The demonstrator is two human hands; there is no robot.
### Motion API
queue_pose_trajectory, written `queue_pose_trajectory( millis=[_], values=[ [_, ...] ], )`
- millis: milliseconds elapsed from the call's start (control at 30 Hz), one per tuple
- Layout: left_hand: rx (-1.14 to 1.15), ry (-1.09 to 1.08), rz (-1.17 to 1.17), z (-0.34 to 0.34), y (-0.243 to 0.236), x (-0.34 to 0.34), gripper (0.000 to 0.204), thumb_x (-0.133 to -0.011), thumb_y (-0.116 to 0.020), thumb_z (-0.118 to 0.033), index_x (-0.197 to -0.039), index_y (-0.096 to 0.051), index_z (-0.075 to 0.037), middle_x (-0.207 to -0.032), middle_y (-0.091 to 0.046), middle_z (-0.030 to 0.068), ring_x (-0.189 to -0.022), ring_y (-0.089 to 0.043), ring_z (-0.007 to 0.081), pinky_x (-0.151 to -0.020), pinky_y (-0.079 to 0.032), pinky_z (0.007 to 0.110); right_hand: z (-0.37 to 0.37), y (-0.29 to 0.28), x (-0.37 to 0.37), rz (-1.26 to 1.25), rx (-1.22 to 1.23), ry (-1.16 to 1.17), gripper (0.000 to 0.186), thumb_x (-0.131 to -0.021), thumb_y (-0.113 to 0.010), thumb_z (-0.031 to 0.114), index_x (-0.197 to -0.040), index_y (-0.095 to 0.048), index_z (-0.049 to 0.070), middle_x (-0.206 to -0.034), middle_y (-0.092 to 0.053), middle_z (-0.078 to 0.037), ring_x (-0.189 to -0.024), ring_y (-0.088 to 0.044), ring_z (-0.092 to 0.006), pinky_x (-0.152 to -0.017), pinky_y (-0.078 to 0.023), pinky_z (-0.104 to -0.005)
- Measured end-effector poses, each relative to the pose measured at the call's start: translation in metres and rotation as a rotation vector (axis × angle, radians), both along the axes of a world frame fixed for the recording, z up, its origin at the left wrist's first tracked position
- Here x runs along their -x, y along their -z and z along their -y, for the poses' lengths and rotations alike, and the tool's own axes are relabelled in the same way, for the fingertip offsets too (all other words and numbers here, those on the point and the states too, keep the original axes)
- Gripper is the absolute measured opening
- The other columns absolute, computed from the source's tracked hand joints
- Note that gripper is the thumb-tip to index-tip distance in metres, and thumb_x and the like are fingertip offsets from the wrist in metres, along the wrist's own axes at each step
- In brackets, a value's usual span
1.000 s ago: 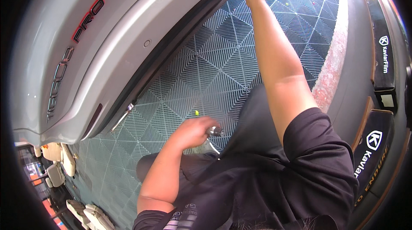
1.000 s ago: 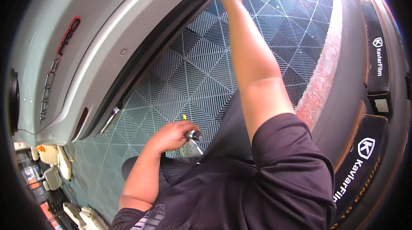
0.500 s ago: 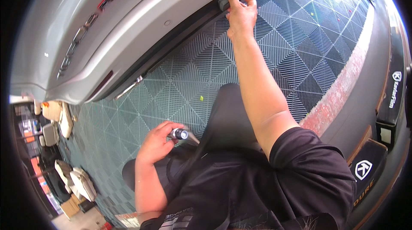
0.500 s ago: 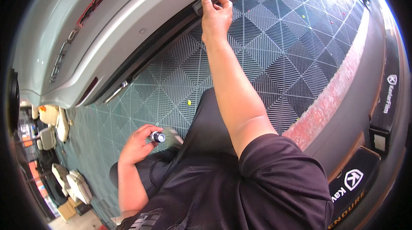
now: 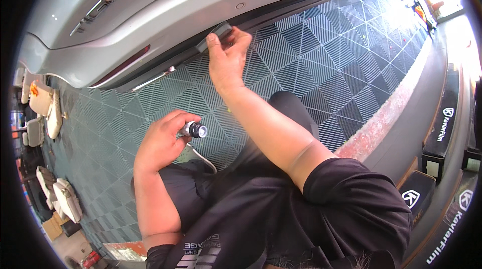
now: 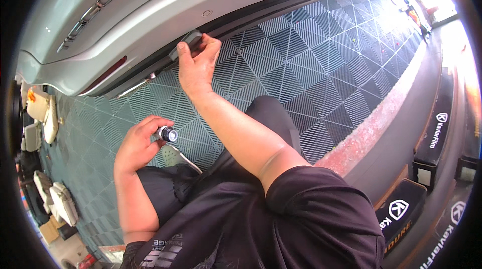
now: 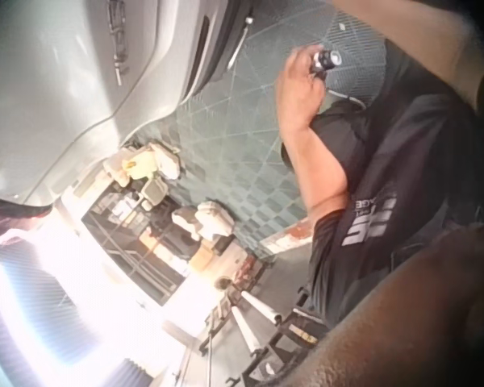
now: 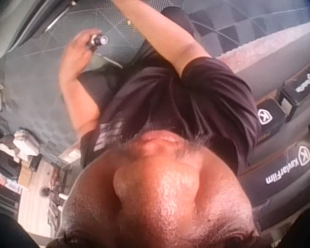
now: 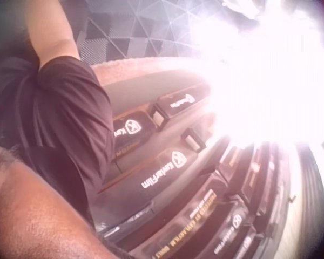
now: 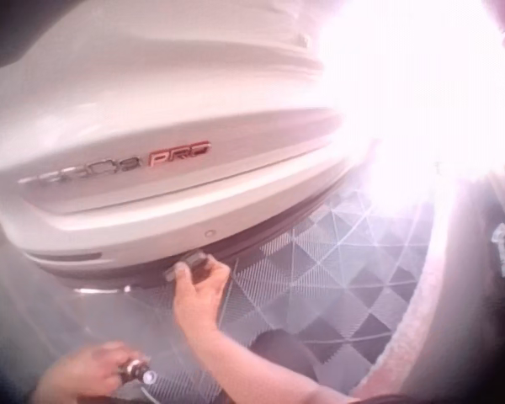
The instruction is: The person applies a liquid coating to the rear bumper and wheel arch of a white car using a small bottle and a foam applicator. They repeatedly dispense the liquid onto the applicator and rub it into the car's surface, working along the lower edges and wheel wells.
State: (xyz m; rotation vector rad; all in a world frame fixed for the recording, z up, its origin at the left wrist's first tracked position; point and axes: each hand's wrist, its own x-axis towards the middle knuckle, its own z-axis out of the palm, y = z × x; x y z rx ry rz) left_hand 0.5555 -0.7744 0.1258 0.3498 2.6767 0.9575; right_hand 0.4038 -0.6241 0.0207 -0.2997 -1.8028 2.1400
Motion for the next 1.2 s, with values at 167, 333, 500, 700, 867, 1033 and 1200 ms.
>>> queue_pose_trajectory(
  millis=[167,333,500,700,867,1033,1200],
  values=[
    [0.007,0.062,-0.028,0.007,0.007,-0.019,0.048,-0.072,-0.071,0.011,-0.117,-0.073,-0.007,-0.109,-0.073,0.0110,-0.097,-0.072,0.0332,-0.083,-0.058,0.040,-0.103,0.032,0.066,-0.204,-0.305,0.232,0.055,-0.088,-0.079,0.012,-0.133,-0.051,-0.001,-0.120,-0.049,-0.014,-0.104,-0.050,-0.0256,-0.098,-0.045,-0.0422],
    [-0.013,0.075,-0.037,0.010,0.006,-0.042,0.051,-0.067,-0.067,0.011,-0.114,-0.074,-0.008,-0.108,-0.073,0.0103,-0.096,-0.071,0.0349,-0.081,-0.057,0.043,-0.228,0.032,0.121,-0.224,-0.631,0.335,0.059,-0.085,-0.086,0.019,-0.138,-0.062,0.004,-0.130,-0.052,-0.015,-0.115,-0.055,-0.0284,-0.105,-0.047,-0.0415],
    [-0.030,0.059,-0.048,0.018,0.009,-0.062,0.054,-0.065,-0.066,0.010,-0.114,-0.074,-0.009,-0.109,-0.074,0.0105,-0.097,-0.071,0.0354,-0.082,-0.056,0.044,-0.204,-0.002,0.087,-0.095,-0.881,0.324,0.054,-0.081,-0.091,0.024,-0.129,-0.072,0.008,-0.126,-0.056,-0.013,-0.113,-0.058,-0.0267,-0.100,-0.051,-0.0400],
    [-0.050,0.056,-0.049,0.022,0.000,-0.064,0.057,-0.063,-0.066,0.010,-0.116,-0.075,-0.010,-0.108,-0.074,0.0103,-0.097,-0.071,0.0346,-0.082,-0.056,0.044,-0.077,0.007,0.024,-0.381,-0.848,0.219,0.055,-0.074,-0.093,0.019,-0.121,-0.072,0.002,-0.115,-0.061,-0.015,-0.113,-0.057,-0.0322,-0.099,-0.051,-0.0432],
    [-0.070,0.058,-0.103,0.023,-0.008,-0.063,0.057,-0.063,-0.068,0.010,-0.115,-0.074,-0.011,-0.108,-0.074,0.0103,-0.098,-0.071,0.0346,-0.083,-0.056,0.044,0.022,0.012,-0.013,-0.486,-0.755,0.102,0.059,-0.067,-0.094,0.015,-0.120,-0.071,0.003,-0.114,-0.059,-0.015,-0.111,-0.055,-0.0344,-0.096,-0.050,-0.0454],
    [-0.100,0.067,-0.129,0.021,-0.007,-0.053,0.055,-0.063,-0.069,0.010,-0.114,-0.074,-0.010,-0.108,-0.074,0.0111,-0.096,-0.071,0.0361,-0.083,-0.056,0.045,0.049,0.007,-0.026,-0.549,-0.717,0.031,0.060,-0.067,-0.094,0.015,-0.122,-0.073,0.007,-0.115,-0.058,-0.014,-0.110,-0.055,-0.0342,-0.096,-0.050,-0.0458],
    [-0.108,0.090,-0.224,0.010,-0.010,-0.048,0.048,-0.070,-0.065,0.009,-0.114,-0.073,-0.010,-0.099,-0.073,0.0068,-0.086,-0.071,0.0320,-0.078,-0.055,0.044,-0.014,0.015,0.000,-0.653,-0.960,0.098,0.053,-0.069,-0.092,0.018,-0.119,-0.077,0.012,-0.119,-0.060,-0.012,-0.112,-0.056,-0.0332,-0.098,-0.049,-0.0460]
  ],
)
